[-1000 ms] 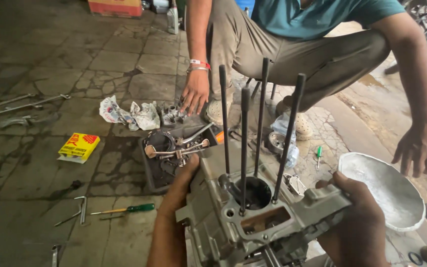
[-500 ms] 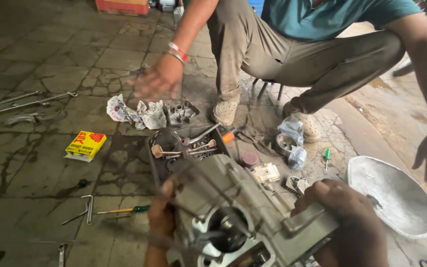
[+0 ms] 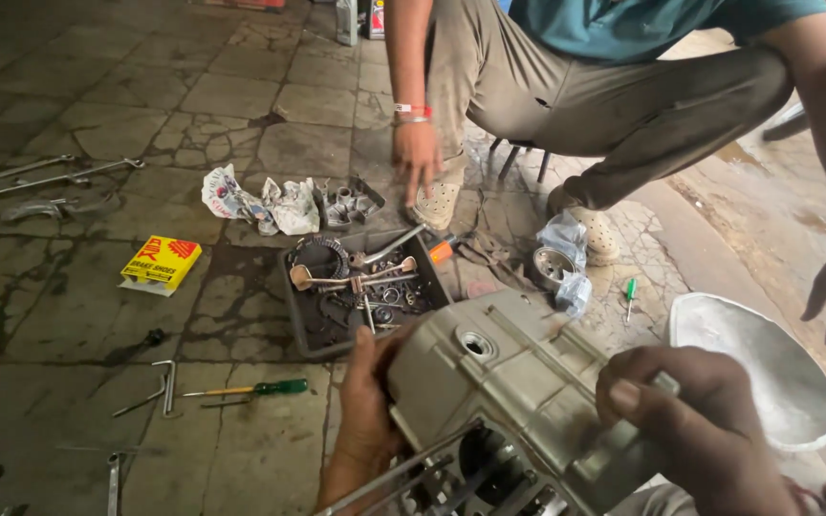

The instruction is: Disassembling and inspecting motorcycle engine components on a workshop floor.

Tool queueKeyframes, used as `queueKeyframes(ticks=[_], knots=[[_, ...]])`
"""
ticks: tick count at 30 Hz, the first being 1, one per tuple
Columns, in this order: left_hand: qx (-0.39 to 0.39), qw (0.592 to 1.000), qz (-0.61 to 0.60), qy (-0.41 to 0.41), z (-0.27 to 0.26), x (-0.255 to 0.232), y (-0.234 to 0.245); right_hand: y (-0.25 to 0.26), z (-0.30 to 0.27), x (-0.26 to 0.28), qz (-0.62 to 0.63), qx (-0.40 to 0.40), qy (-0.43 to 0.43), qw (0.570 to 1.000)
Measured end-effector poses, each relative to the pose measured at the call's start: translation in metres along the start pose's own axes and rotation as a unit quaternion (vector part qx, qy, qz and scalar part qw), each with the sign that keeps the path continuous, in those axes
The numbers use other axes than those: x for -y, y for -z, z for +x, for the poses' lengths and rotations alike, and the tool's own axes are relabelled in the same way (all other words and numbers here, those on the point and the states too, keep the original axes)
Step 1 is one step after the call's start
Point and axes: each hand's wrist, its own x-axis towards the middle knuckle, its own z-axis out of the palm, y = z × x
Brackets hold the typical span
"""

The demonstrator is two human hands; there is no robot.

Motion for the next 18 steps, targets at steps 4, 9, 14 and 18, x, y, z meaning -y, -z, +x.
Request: queueKeyframes(ticks=[4, 9, 14, 18], knots=[[0.064, 0.997, -0.027, -0.03, 0.001, 0.006, -0.002, -0.012, 0.004, 0.007, -0.211, 0.155, 0.401, 0.878], [0.072, 0.997, -0.031, -0.015, 0.015, 0.02, 0.03, -0.023, -0.007, -0.018, -0.216, 0.206, 0.349, 0.888], [0.017, 0.999, 0.02, 0.025, 0.0, 0.004, 0.014, -0.038, -0.019, -0.019, -0.197, 0.146, 0.275, 0.93], [0.023, 0.999, 0.019, 0.017, 0.005, 0.011, 0.027, -0.04, -0.03, -0.021, -0.153, 0.155, 0.295, 0.93]])
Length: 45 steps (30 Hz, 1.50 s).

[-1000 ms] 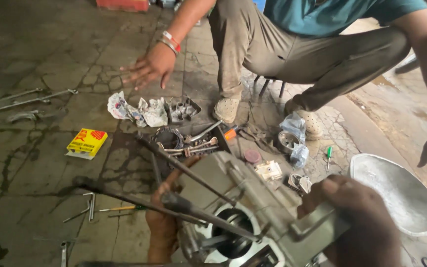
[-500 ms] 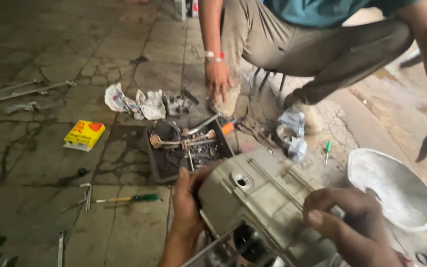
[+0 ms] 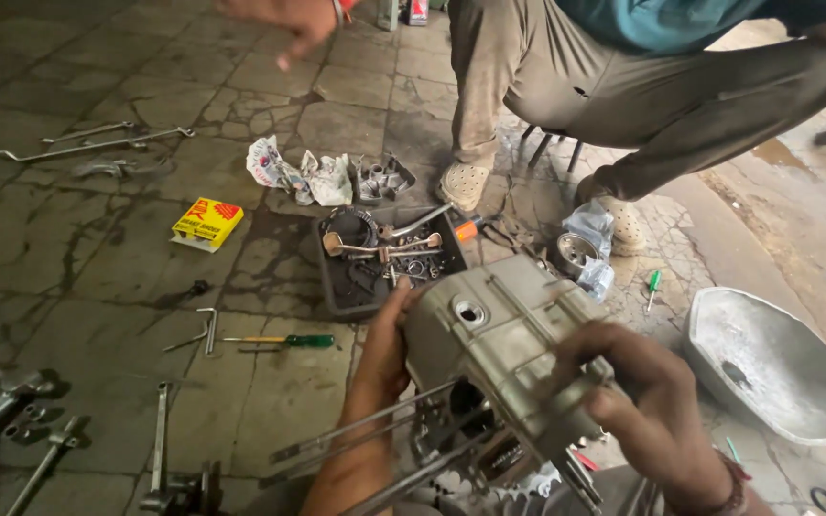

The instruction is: Disassembling and inspecting motorcycle engine components on a workshop floor.

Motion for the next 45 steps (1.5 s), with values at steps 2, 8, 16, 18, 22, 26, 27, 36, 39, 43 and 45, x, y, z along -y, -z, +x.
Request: queueKeyframes(ticks=[2, 8, 16, 18, 22, 26, 27, 36, 39, 43, 45], knots=[[0.01, 0.997, 0.058, -0.043, 0.0, 0.007, 0.012, -0.003, -0.005, 0.018, 0.016, -0.028, 0.105, 0.994], [-0.057, 0.995, 0.073, 0.041, -0.001, 0.018, 0.024, 0.055, -0.121, -0.143, -0.153, -0.325, -0.328, 0.874], [-0.04, 0.998, -0.018, 0.048, 0.003, 0.042, 0.032, -0.019, -0.149, -0.284, 0.361, -0.313, -0.496, 0.725], [-0.055, 0.997, -0.018, 0.048, 0.016, 0.046, 0.04, -0.025, -0.16, -0.345, 0.402, -0.295, -0.445, 0.744], [-0.044, 0.998, -0.042, 0.015, 0.026, 0.053, 0.034, -0.039, -0.169, -0.388, 0.45, -0.392, -0.31, 0.74], [-0.084, 0.995, -0.058, 0.018, 0.02, 0.045, 0.018, -0.043, -0.155, -0.376, 0.408, -0.492, -0.373, 0.673], [-0.085, 0.995, -0.057, 0.018, 0.033, 0.051, 0.031, -0.04, -0.164, -0.402, 0.408, -0.491, -0.374, 0.672], [-0.098, 0.992, -0.085, -0.01, 0.102, 0.067, 0.082, -0.031, -0.08, -0.368, 0.419, -0.46, -0.363, 0.694], [-0.051, 0.991, -0.116, -0.047, 0.108, 0.067, 0.079, -0.012, -0.067, -0.404, 0.301, -0.403, -0.38, 0.776], [-0.128, 0.982, -0.133, 0.029, 0.095, 0.06, 0.053, -0.011, -0.038, -0.377, 0.301, -0.402, -0.424, 0.754], [-0.096, 0.983, -0.154, 0.026, 0.087, 0.062, 0.044, -0.006, -0.034, -0.379, 0.378, -0.442, -0.445, 0.681]])
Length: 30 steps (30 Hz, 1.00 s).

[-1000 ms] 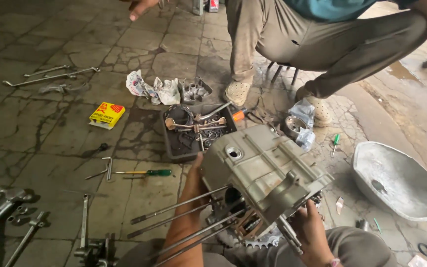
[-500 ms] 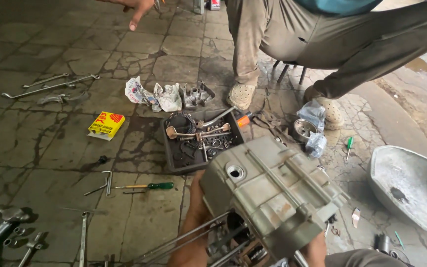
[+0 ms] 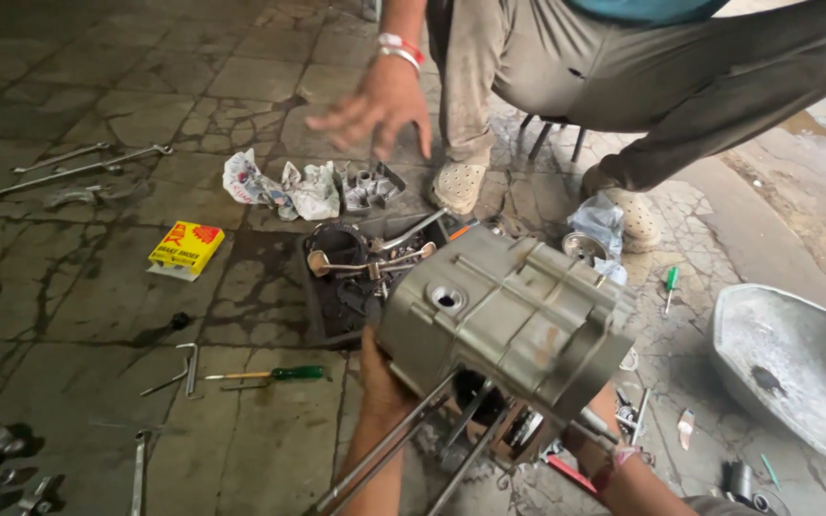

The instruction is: Disassembling and inspecting motorcycle engine components on a workshop floor.

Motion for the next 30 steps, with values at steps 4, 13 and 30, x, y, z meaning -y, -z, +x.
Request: queueKeyframes(ticks=[4, 13, 30], knots=[[0.015, 0.997, 0.041, -0.06, 0.012, 0.002, 0.024, 0.029, 0.046, -0.015, -0.324, 0.193, 0.322, 0.869], [0.033, 0.997, 0.036, -0.059, -0.035, -0.009, -0.003, -0.026, -0.033, 0.02, -0.125, 0.062, 0.062, 0.988], [-0.07, 0.944, 0.323, -0.023, -0.213, 0.022, -0.017, 0.1, -0.165, 0.032, -0.296, 0.179, 0.001, 0.938]])
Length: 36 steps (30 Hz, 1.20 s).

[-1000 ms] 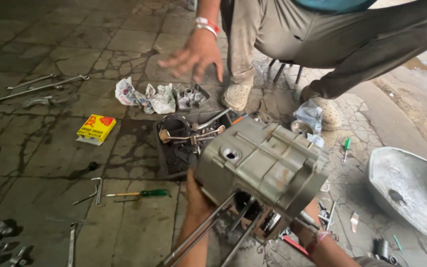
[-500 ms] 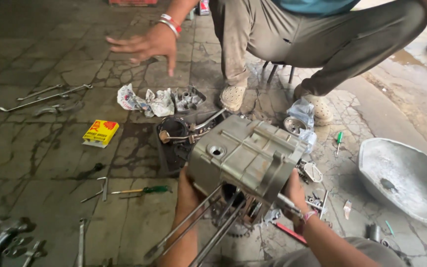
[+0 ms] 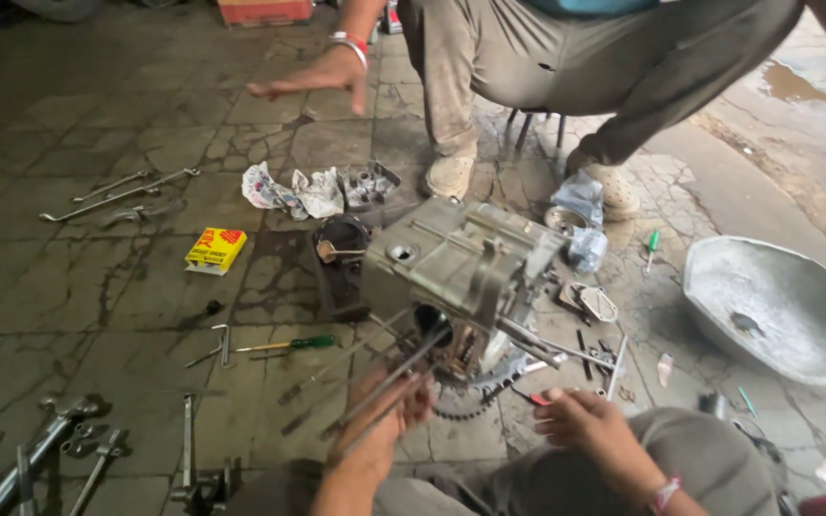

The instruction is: Disassembling and inspecting motorcycle engine components on a workshop floor.

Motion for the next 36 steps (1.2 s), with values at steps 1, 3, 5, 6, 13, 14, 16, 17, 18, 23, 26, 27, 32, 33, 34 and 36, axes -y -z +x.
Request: queueKeyframes(ticks=[1, 3, 5, 6, 13, 14, 16, 17, 18, 23, 26, 27, 32, 33, 34, 36], knots=[[0.032, 0.998, -0.036, -0.042, 0.002, 0.003, -0.004, 0.001, -0.006, -0.009, -0.032, 0.036, 0.022, 0.999], [0.065, 0.992, -0.07, -0.084, 0.002, 0.003, -0.013, 0.001, -0.012, -0.023, -0.062, 0.072, 0.046, 0.994], [0.047, 0.985, -0.106, -0.13, -0.002, 0.0, -0.022, -0.003, -0.015, -0.036, -0.091, 0.112, 0.117, 0.983], [0.047, 0.985, -0.103, -0.128, -0.002, 0.002, -0.022, -0.008, -0.023, -0.029, -0.088, 0.111, 0.116, 0.983], [-0.029, 0.981, -0.036, -0.186, 0.0, 0.011, -0.038, -0.023, -0.057, 0.0, -0.285, 0.056, 0.168, 0.942], [-0.054, 0.977, -0.015, -0.204, -0.002, 0.01, -0.043, -0.024, -0.059, 0.001, -0.307, 0.062, 0.18, 0.932], [-0.067, 0.973, 0.004, -0.221, -0.002, 0.01, -0.049, -0.023, -0.059, 0.0, -0.301, 0.073, 0.174, 0.935], [-0.083, 0.966, 0.021, -0.242, -0.003, 0.01, -0.05, -0.025, -0.058, -0.001, -0.297, 0.09, 0.17, 0.935], [-0.083, 0.967, 0.021, -0.241, -0.002, 0.011, -0.049, -0.026, -0.06, 0.002, -0.297, 0.09, 0.17, 0.935], [-0.09, 0.938, 0.117, -0.315, -0.004, 0.012, -0.052, -0.031, -0.065, 0.014, -0.345, 0.081, 0.163, 0.921], [-0.077, 0.952, 0.083, -0.286, -0.003, 0.012, -0.054, -0.03, -0.067, 0.013, -0.341, 0.097, 0.183, 0.917], [-0.077, 0.952, 0.083, -0.285, -0.005, 0.009, -0.054, -0.031, -0.069, 0.016, -0.341, 0.098, 0.182, 0.917], [-0.091, 0.946, 0.136, -0.279, -0.005, 0.011, -0.055, 0.002, -0.052, 0.008, -0.292, 0.043, 0.174, 0.94], [-0.092, 0.946, 0.136, -0.279, -0.005, 0.011, -0.054, 0.01, -0.04, 0.017, -0.292, 0.044, 0.173, 0.94], [-0.092, 0.944, 0.14, -0.283, -0.005, 0.011, -0.054, 0.018, -0.028, 0.026, -0.314, -0.006, 0.184, 0.932], [-0.095, 0.943, 0.144, -0.285, -0.01, 0.01, -0.054, 0.026, -0.009, 0.039, -0.337, -0.055, 0.191, 0.92]])
